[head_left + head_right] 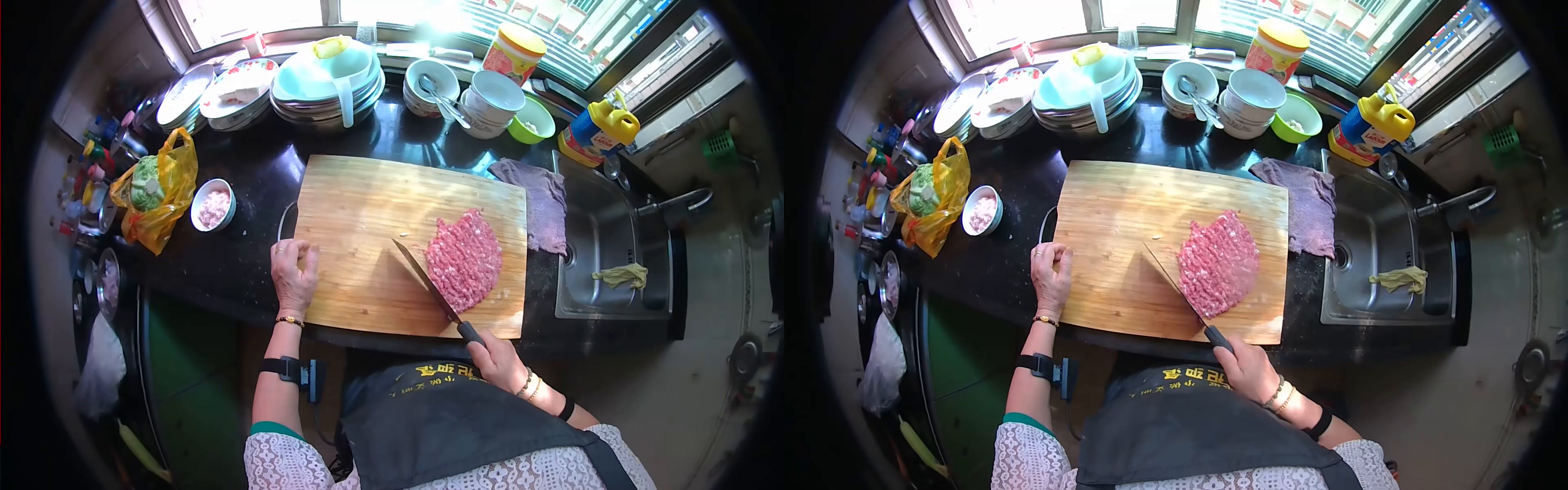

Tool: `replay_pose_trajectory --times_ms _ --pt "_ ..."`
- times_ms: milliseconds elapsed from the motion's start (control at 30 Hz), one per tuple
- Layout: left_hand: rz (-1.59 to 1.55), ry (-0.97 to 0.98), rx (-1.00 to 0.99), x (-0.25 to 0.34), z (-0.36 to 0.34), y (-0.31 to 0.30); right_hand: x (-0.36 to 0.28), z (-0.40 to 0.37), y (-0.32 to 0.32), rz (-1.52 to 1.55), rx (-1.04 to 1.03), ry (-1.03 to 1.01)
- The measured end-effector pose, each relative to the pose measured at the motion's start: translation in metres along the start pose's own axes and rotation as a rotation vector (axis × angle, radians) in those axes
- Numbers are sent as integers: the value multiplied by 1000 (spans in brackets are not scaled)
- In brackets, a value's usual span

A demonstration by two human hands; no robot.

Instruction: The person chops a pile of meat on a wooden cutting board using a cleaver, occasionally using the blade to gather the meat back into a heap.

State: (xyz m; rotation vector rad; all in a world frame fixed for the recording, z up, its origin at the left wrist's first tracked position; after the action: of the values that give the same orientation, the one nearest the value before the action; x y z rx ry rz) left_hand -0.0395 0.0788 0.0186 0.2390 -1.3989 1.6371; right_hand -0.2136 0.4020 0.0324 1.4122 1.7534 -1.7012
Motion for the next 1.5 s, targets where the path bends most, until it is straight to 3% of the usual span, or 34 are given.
replay_pose_trajectory --times_ms 200,367,467,600,700,933,1000,1033,1167,1233,1300,1367,1500 --pt "3 12 -8 4 0 0 -14 -8 -7 126 59 6" --pt "12 40 -64 3 0 4 9 -5 4 285 23 206" --pt "8 46 -140 7 8 3 -13 -17 -19 355 159 249" --pt "123 314 -199 53 33 14 -24 -20 -33 341 455 134" --pt "53 358 -328 73 56 36 -25 -16 -17 650 580 238" --pt "-41 429 -515 45 78 63 -38 -40 -3 598 1045 316" --pt "-72 473 -518 44 81 67 -25 -35 23 732 1052 420" --pt "-63 474 -536 43 81 69 -15 -29 39 744 914 537" --pt "-114 536 -549 42 83 68 -42 -33 29 507 1060 479" --pt "-157 574 -556 41 80 68 -59 -36 22 403 1186 344" --pt "-162 609 -534 36 79 70 -58 -34 26 413 1219 347" --pt "-168 629 -530 33 77 71 -42 -30 42 562 1133 478" --pt "-155 612 -527 29 78 71 -64 -34 36 527 1180 409"
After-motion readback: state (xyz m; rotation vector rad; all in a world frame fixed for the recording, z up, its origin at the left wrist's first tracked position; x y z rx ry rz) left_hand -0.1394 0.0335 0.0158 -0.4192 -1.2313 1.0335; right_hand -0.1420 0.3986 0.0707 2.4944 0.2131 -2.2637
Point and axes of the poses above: each hand's wrist, its own z-axis towards the middle knuckle, its own y-axis out of the palm, x = y × z, the point moved 9 cm from there along z, towards the middle knuckle, and after that the axes turned 8 degrees about -y, right-handed, at the moved point
